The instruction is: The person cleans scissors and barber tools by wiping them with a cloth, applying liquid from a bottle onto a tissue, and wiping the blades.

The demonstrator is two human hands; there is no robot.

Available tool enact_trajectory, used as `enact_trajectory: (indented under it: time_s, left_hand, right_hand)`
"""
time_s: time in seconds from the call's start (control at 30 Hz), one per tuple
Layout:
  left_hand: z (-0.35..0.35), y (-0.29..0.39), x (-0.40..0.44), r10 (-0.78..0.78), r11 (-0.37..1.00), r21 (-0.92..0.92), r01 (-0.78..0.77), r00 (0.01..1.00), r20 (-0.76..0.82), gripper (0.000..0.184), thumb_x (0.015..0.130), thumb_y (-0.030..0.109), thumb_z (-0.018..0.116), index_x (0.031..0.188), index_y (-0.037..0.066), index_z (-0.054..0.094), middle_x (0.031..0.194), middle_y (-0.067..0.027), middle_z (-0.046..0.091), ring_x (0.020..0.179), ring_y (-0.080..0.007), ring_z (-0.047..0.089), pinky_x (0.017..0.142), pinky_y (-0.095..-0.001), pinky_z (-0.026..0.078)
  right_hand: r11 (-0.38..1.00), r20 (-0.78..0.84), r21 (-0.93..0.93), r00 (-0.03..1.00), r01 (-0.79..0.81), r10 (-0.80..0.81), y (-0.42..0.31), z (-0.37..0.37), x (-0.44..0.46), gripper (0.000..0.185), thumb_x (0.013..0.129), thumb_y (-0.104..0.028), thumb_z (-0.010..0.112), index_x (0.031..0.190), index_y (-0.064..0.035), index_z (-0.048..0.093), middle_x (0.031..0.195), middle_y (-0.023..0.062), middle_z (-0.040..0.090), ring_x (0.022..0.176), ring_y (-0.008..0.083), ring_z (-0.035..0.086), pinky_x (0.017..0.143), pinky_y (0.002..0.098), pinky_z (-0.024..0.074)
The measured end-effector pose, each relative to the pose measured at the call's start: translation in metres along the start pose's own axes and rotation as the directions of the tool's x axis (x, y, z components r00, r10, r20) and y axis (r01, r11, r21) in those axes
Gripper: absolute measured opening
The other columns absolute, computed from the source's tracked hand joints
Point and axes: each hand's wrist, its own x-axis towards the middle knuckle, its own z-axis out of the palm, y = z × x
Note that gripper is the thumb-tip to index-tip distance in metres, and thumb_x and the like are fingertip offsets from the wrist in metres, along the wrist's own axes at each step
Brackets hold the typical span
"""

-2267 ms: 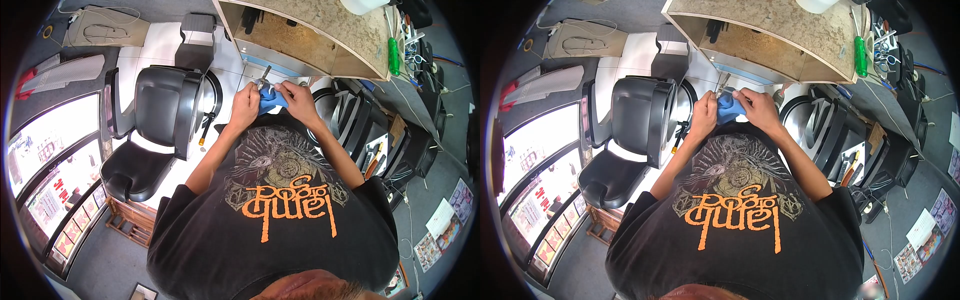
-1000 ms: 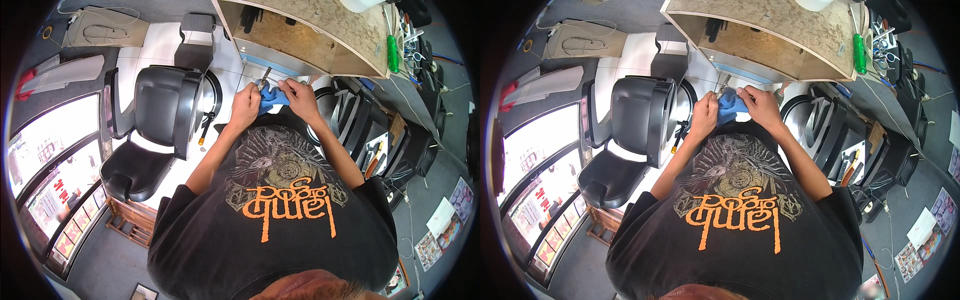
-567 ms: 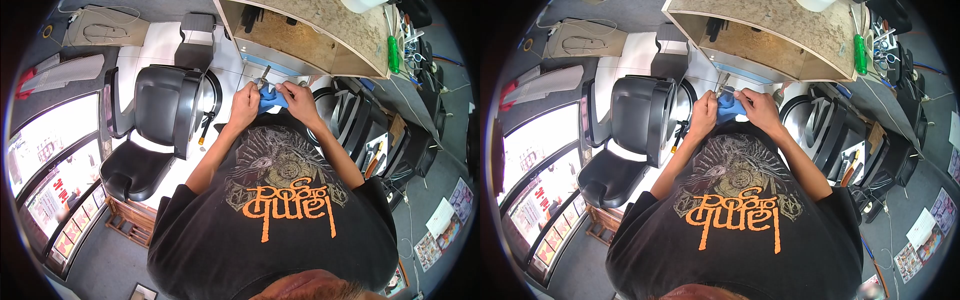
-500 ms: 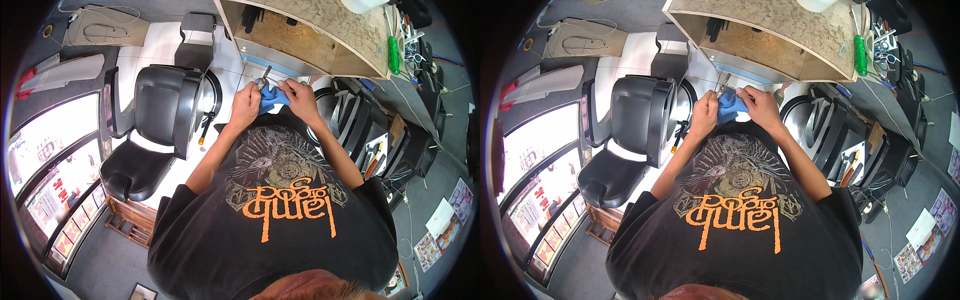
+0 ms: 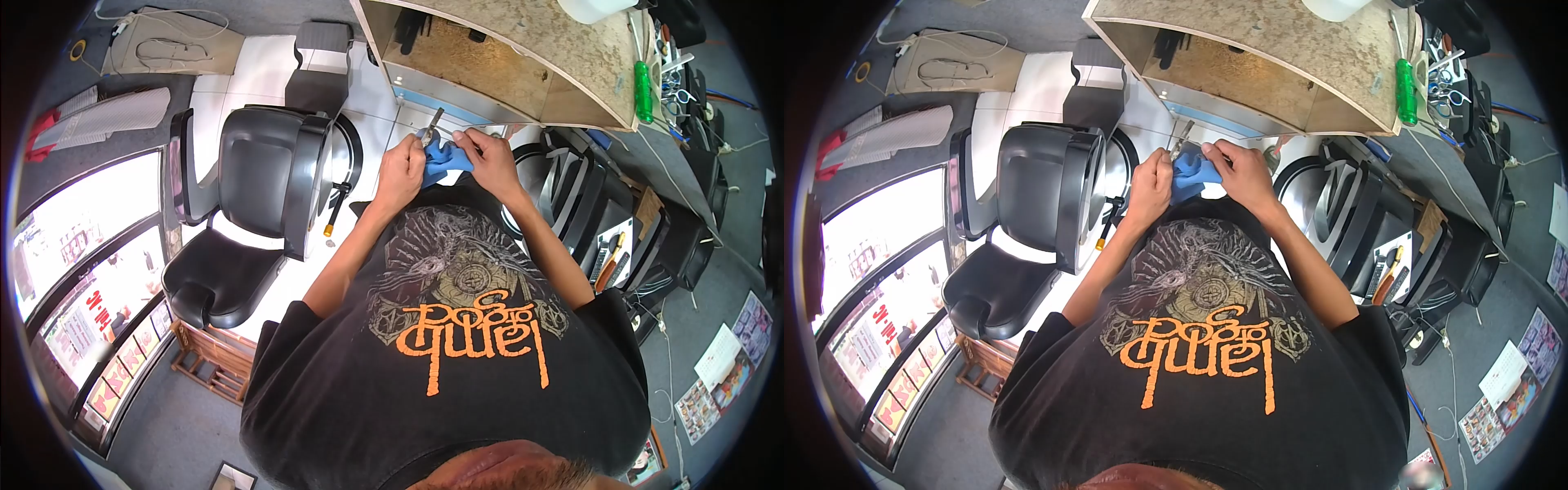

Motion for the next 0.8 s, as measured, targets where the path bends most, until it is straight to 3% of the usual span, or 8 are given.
enact_trajectory:
  time_s: [0.1,0.2,0.27,0.37,0.47,0.77,0.8]
  left_hand:
    - [0.0007,-0.0018,0.0003,0.009,1.000,-0.005,-0.009,1.000,-0.006,0.027,0.105,0.016,0.047,0.088,-0.004,0.054,0.063,-0.0178,0.047,0.055,-0.0266,0.046,0.057,-0.0406,0.043]
    - [0.0013,-0.0001,0.0008,-0.005,1.000,-0.003,0.005,1.000,-0.003,0.027,0.105,0.016,0.047,0.088,-0.004,0.053,0.063,-0.0174,0.046,0.055,-0.0257,0.046,0.057,-0.0403,0.043]
    - [0.0015,-0.0012,0.0010,0.005,1.000,-0.012,-0.005,1.000,0.003,0.027,0.105,0.016,0.047,0.088,-0.004,0.053,0.063,-0.0173,0.046,0.055,-0.0252,0.045,0.057,-0.0402,0.043]
    - [0.0022,-0.0028,0.0009,0.016,0.999,-0.031,-0.016,1.000,-0.003,0.032,0.109,0.021,0.043,0.088,-0.003,0.051,0.061,-0.0121,0.039,0.057,-0.0175,0.037,0.055,-0.0383,0.036]
    - [0.0022,-0.0019,0.0016,-0.002,0.999,-0.034,0.002,1.000,0.012,0.032,0.109,0.020,0.043,0.087,-0.003,0.051,0.061,-0.0116,0.039,0.057,-0.0165,0.037,0.055,-0.0385,0.036]
    - [0.0006,-0.0032,0.0025,0.032,0.999,-0.004,-0.032,0.999,-0.008,0.032,0.108,0.019,0.043,0.087,-0.004,0.050,0.061,-0.0155,0.039,0.055,-0.0215,0.036,0.055,-0.0395,0.035]
    - [-0.0005,-0.0012,0.0013,0.017,1.000,0.000,-0.017,1.000,0.000,0.031,0.107,0.018,0.043,0.087,-0.004,0.051,0.062,-0.0174,0.041,0.055,-0.0256,0.040,0.056,-0.0410,0.038]
  right_hand:
    - [0.998,0.064,-0.066,0.998,0.013,-0.009,-0.0011,0.0004,-0.0033,0.042,0.105,-0.039,0.062,0.085,-0.0031,0.067,0.062,0.0193,0.057,0.053,0.0377,0.055,0.052,0.0431,0.0419]
    - [0.999,0.060,0.026,0.998,-0.025,0.024,-0.0041,-0.0032,-0.0029,0.042,0.105,-0.040,0.061,0.085,-0.0039,0.067,0.061,0.0195,0.056,0.054,0.0386,0.054,0.052,0.0438,0.0410]
    - [1.000,0.069,-0.023,0.998,-0.007,0.009,-0.0025,-0.0017,-0.0031,0.041,0.105,-0.040,0.061,0.086,-0.0040,0.067,0.061,0.0196,0.055,0.054,0.0385,0.054,0.053,0.0439,0.0405]
    - [0.999,0.081,-0.041,0.997,0.013,-0.009,-0.0054,-0.0016,-0.0033,0.040,0.105,-0.040,0.061,0.087,-0.0042,0.068,0.061,0.0196,0.055,0.054,0.0382,0.053,0.053,0.0437,0.0403]
    - [1.000,0.054,-0.009,0.998,-0.007,0.008,-0.0029,0.0000,-0.0020,0.040,0.105,-0.039,0.062,0.087,-0.0040,0.068,0.061,0.0195,0.055,0.054,0.0378,0.053,0.053,0.0434,0.0404]
    - [0.999,0.089,-0.033,0.996,-0.021,0.024,0.0000,-0.0029,-0.0031,0.040,0.105,-0.040,0.061,0.087,-0.0041,0.069,0.061,0.0191,0.057,0.055,0.0383,0.056,0.054,0.0433,0.0427]
    - [0.999,0.097,-0.040,0.995,-0.020,0.024,-0.0009,-0.0037,-0.0039,0.041,0.105,-0.040,0.061,0.087,-0.0042,0.069,0.061,0.0190,0.057,0.055,0.0384,0.057,0.054,0.0433,0.0429]
